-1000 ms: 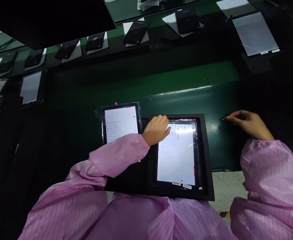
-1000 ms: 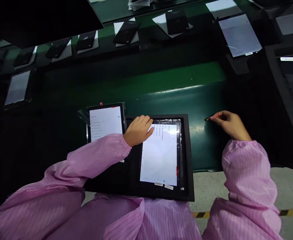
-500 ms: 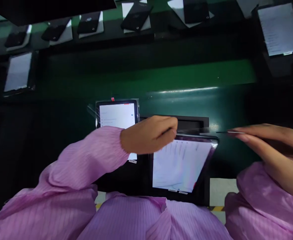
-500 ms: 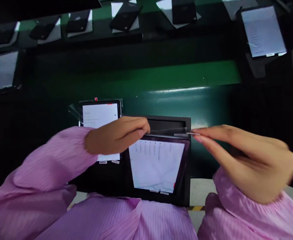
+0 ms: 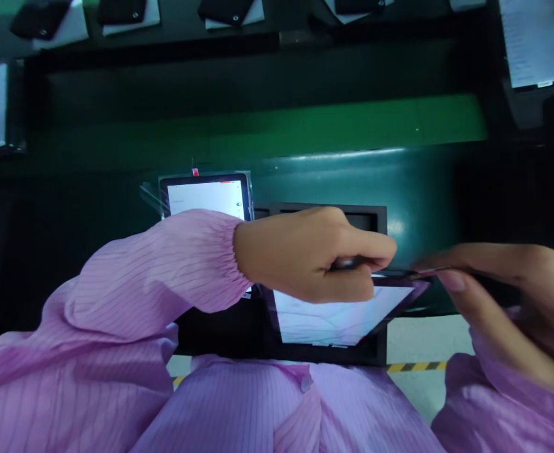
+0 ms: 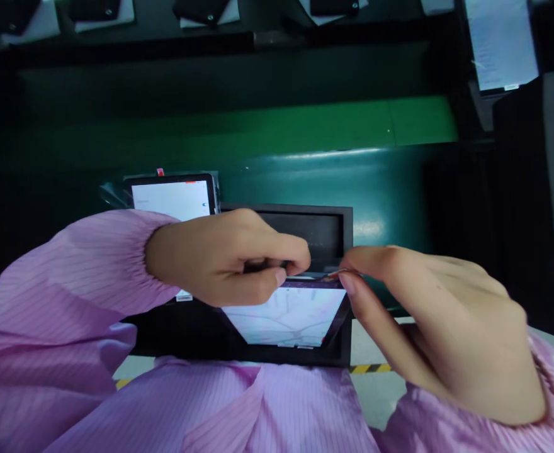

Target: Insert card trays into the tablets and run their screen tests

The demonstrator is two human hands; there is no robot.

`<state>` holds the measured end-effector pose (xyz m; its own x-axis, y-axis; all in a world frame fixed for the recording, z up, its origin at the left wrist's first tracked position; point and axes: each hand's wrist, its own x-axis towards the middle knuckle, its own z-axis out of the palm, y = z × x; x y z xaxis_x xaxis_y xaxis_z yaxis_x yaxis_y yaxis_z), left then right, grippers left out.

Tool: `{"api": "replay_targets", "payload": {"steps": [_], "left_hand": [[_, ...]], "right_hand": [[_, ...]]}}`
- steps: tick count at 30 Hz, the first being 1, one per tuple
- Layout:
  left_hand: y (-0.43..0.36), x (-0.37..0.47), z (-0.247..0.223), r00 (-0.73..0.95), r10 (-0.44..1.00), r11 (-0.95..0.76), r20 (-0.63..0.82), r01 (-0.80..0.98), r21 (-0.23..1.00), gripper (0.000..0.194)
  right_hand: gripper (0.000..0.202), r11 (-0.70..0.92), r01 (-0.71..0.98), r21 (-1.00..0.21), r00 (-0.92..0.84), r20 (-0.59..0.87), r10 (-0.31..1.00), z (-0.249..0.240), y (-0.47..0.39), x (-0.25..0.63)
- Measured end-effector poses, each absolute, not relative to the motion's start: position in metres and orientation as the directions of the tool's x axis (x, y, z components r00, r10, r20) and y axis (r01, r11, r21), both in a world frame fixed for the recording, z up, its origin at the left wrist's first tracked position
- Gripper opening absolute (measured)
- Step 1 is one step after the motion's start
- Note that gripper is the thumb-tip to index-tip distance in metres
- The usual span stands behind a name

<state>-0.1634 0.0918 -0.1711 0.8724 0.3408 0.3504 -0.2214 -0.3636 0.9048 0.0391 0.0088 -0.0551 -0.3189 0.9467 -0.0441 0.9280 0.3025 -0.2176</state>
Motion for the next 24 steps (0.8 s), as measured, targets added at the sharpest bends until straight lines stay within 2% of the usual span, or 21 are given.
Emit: {"api": "replay_targets", "payload": {"steps": [3, 7, 11, 16, 21, 24], "left_hand": [[0.096, -0.161, -0.173, 0.883, 0.327, -0.282, 0.336, -0.248, 0.927, 0.022], [0.100, -0.164, -0.180, 0.862, 0.389, -0.220, 0.326, -0.257, 0.941, 0.010], [0.099, -0.169, -0.184, 0.819, 0.457, -0.297, 0.347, -0.227, 0.928, 0.015], [0.098, -0.164, -0.182, 0.810, 0.438, -0.353, 0.389, -0.243, 0.904, 0.011], [0.106, -0.149, -0.178, 0.847, 0.355, -0.244, 0.395, -0.324, 0.914, 0.020], [0.108, -0.152, -0.179, 0.860, 0.385, -0.123, 0.336, -0.313, 0.942, 0.024]], "right_hand": [[0.007, 0.437, 0.882, -0.178, -0.454, -0.064, 0.889, -0.056, 0.019, 0.033], [0.006, 0.489, 0.846, -0.212, -0.513, -0.074, 0.855, -0.062, 0.034, 0.036], [0.008, 0.477, 0.848, -0.230, -0.505, -0.083, 0.859, -0.066, 0.040, 0.043], [0.008, 0.431, 0.866, -0.252, -0.466, -0.099, 0.879, -0.066, 0.036, 0.044], [0.006, 0.436, 0.861, -0.263, -0.474, -0.101, 0.875, -0.062, 0.038, 0.043], [0.006, 0.439, 0.856, -0.273, -0.483, -0.118, 0.868, -0.061, 0.044, 0.043]]}}
